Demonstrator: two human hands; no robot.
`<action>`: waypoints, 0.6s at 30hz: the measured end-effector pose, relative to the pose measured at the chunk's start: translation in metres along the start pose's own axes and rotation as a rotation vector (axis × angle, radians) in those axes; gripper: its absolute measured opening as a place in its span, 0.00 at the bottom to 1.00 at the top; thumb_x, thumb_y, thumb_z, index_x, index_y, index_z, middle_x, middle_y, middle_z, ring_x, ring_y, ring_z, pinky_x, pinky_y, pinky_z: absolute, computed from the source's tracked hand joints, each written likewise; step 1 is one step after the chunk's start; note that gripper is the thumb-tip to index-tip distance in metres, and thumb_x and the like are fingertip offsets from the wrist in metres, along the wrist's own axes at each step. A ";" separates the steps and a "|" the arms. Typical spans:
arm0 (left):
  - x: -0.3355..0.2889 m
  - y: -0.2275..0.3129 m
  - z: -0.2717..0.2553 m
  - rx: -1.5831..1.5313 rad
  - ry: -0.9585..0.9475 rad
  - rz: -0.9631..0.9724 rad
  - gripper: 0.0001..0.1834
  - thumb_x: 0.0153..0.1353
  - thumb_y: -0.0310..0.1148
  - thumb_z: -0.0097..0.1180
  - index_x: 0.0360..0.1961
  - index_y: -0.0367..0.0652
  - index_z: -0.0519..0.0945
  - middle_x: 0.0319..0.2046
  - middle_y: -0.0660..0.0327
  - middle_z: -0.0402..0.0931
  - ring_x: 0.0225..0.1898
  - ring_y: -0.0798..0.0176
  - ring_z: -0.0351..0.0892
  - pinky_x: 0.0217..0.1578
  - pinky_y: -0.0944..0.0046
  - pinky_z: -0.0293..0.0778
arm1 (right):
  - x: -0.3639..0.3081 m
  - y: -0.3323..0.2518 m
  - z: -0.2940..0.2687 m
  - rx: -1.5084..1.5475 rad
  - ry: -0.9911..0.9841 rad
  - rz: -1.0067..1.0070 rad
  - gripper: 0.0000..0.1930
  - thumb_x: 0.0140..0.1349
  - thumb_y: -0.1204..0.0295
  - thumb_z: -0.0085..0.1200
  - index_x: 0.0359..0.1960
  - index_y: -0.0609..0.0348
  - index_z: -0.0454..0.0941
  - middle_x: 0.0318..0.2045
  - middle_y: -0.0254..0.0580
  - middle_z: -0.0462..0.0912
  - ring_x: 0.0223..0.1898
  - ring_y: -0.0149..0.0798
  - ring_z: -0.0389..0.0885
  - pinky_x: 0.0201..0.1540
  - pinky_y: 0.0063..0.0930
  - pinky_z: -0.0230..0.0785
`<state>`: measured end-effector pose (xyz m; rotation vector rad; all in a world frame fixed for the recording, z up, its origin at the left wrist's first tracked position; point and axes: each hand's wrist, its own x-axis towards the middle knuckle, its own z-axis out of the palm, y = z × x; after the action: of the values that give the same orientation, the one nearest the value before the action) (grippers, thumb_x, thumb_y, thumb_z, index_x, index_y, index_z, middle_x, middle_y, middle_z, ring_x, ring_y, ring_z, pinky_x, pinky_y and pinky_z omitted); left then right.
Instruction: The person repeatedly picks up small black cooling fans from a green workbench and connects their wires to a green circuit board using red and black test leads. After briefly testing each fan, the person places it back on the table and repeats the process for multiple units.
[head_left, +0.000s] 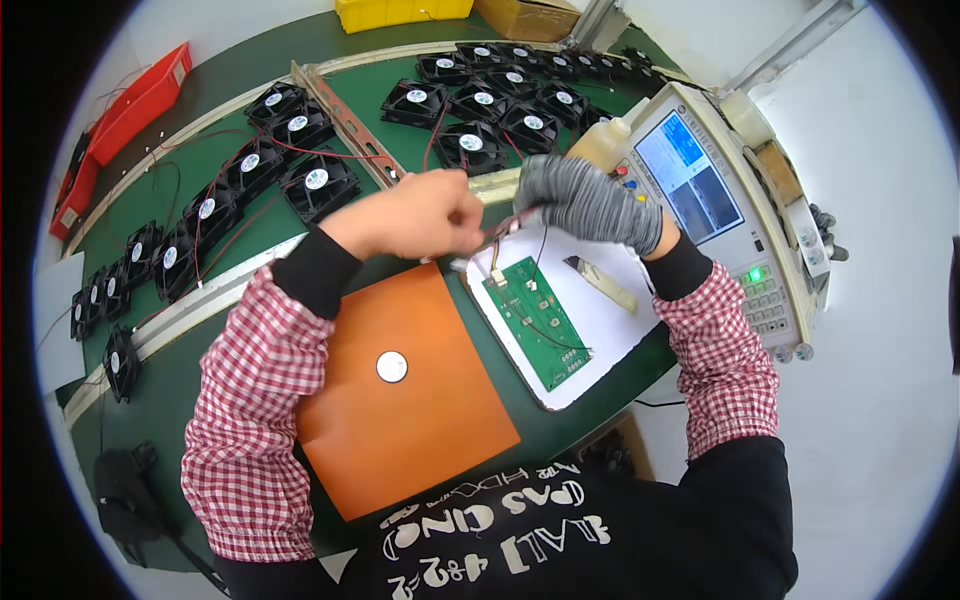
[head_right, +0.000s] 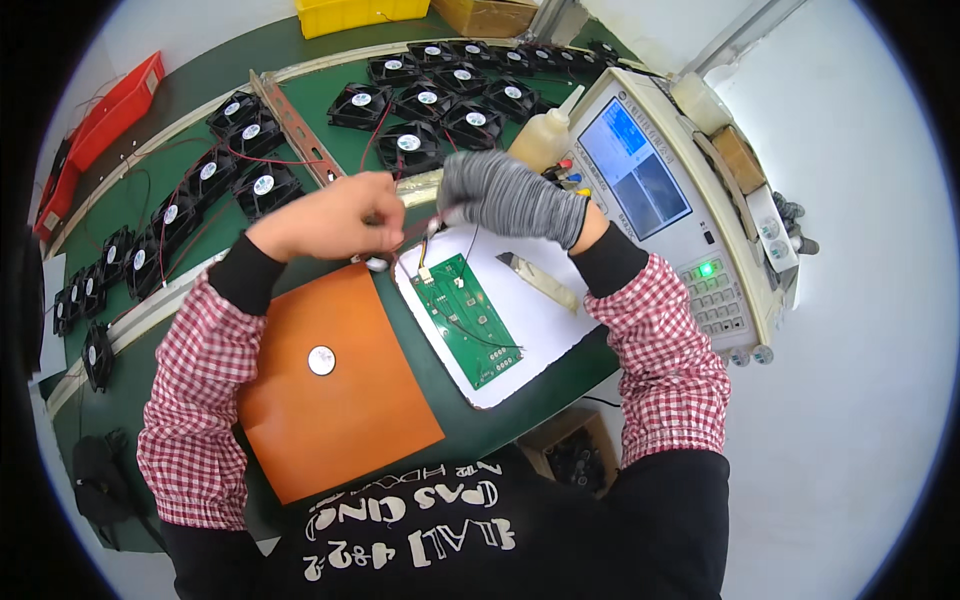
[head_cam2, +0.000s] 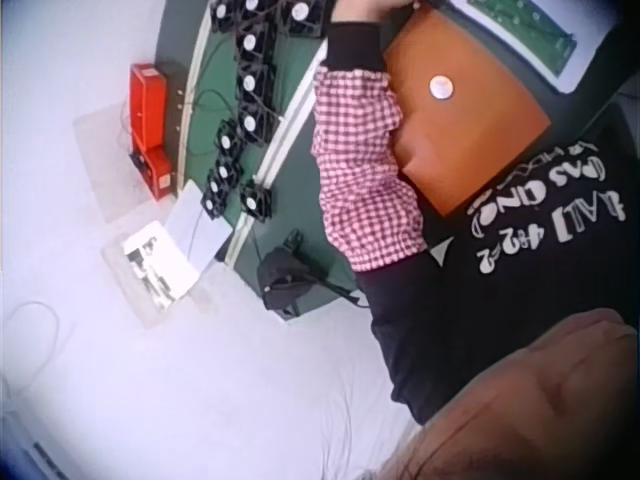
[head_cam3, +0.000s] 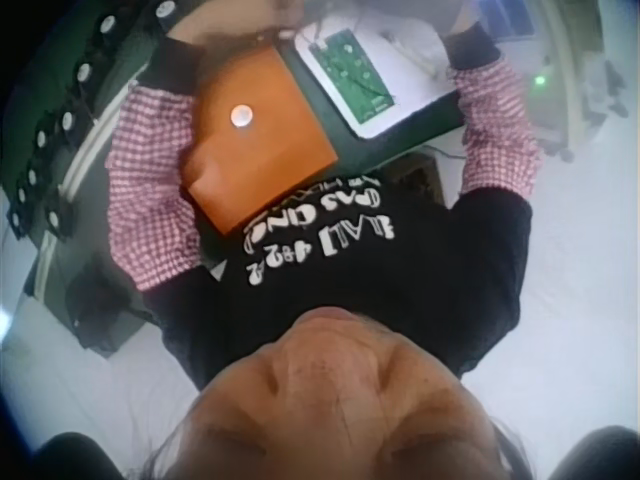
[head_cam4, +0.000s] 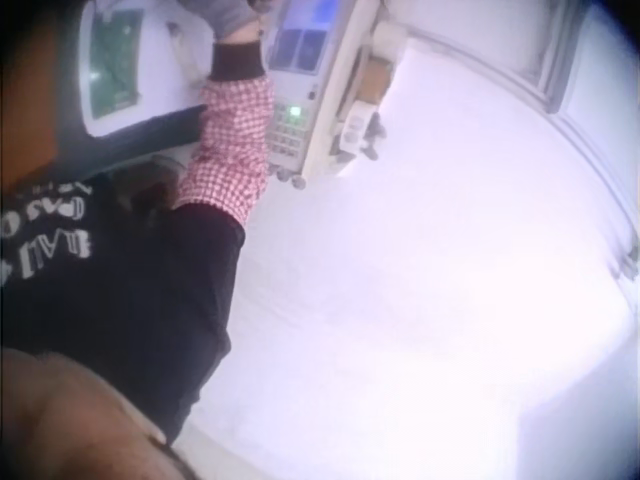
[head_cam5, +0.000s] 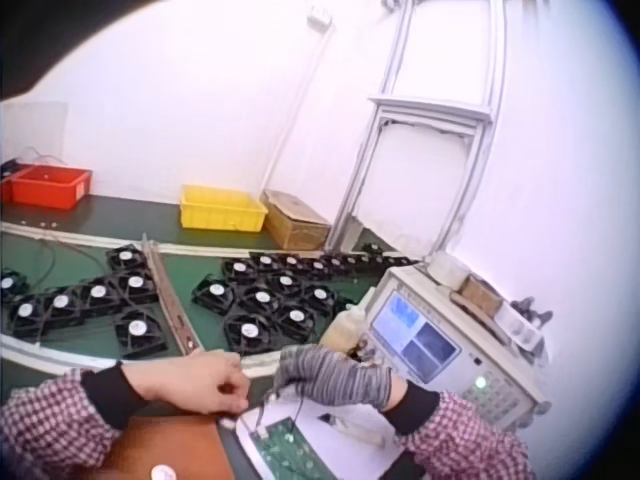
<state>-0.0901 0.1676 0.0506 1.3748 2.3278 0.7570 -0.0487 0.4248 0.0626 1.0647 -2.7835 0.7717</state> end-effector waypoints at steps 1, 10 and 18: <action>-0.005 0.003 -0.002 -0.236 0.140 0.072 0.06 0.62 0.34 0.58 0.32 0.44 0.81 0.34 0.63 0.74 0.41 0.64 0.74 0.45 0.63 0.69 | 0.002 -0.001 -0.003 0.142 0.039 0.005 0.08 0.56 0.73 0.64 0.38 0.58 0.83 0.32 0.41 0.79 0.39 0.40 0.81 0.45 0.31 0.74; 0.033 -0.067 -0.037 0.208 0.990 -0.444 0.16 0.60 0.41 0.64 0.39 0.38 0.79 0.30 0.59 0.78 0.34 0.59 0.79 0.37 0.62 0.73 | 0.000 -0.001 -0.009 -0.278 0.109 -0.055 0.25 0.46 0.87 0.62 0.49 0.55 0.81 0.45 0.40 0.76 0.50 0.45 0.78 0.53 0.33 0.74; 0.023 -0.010 0.006 0.568 0.975 0.179 0.11 0.52 0.24 0.61 0.38 0.43 0.78 0.40 0.59 0.76 0.43 0.49 0.73 0.42 0.51 0.69 | -0.019 0.001 0.014 -0.146 -0.311 -0.055 0.05 0.51 0.79 0.61 0.30 0.57 0.81 0.32 0.41 0.78 0.36 0.46 0.80 0.42 0.34 0.73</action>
<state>-0.1048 0.1857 0.0392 1.7012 3.4036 1.0307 -0.0329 0.4303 0.0454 1.3273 -2.9871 0.4198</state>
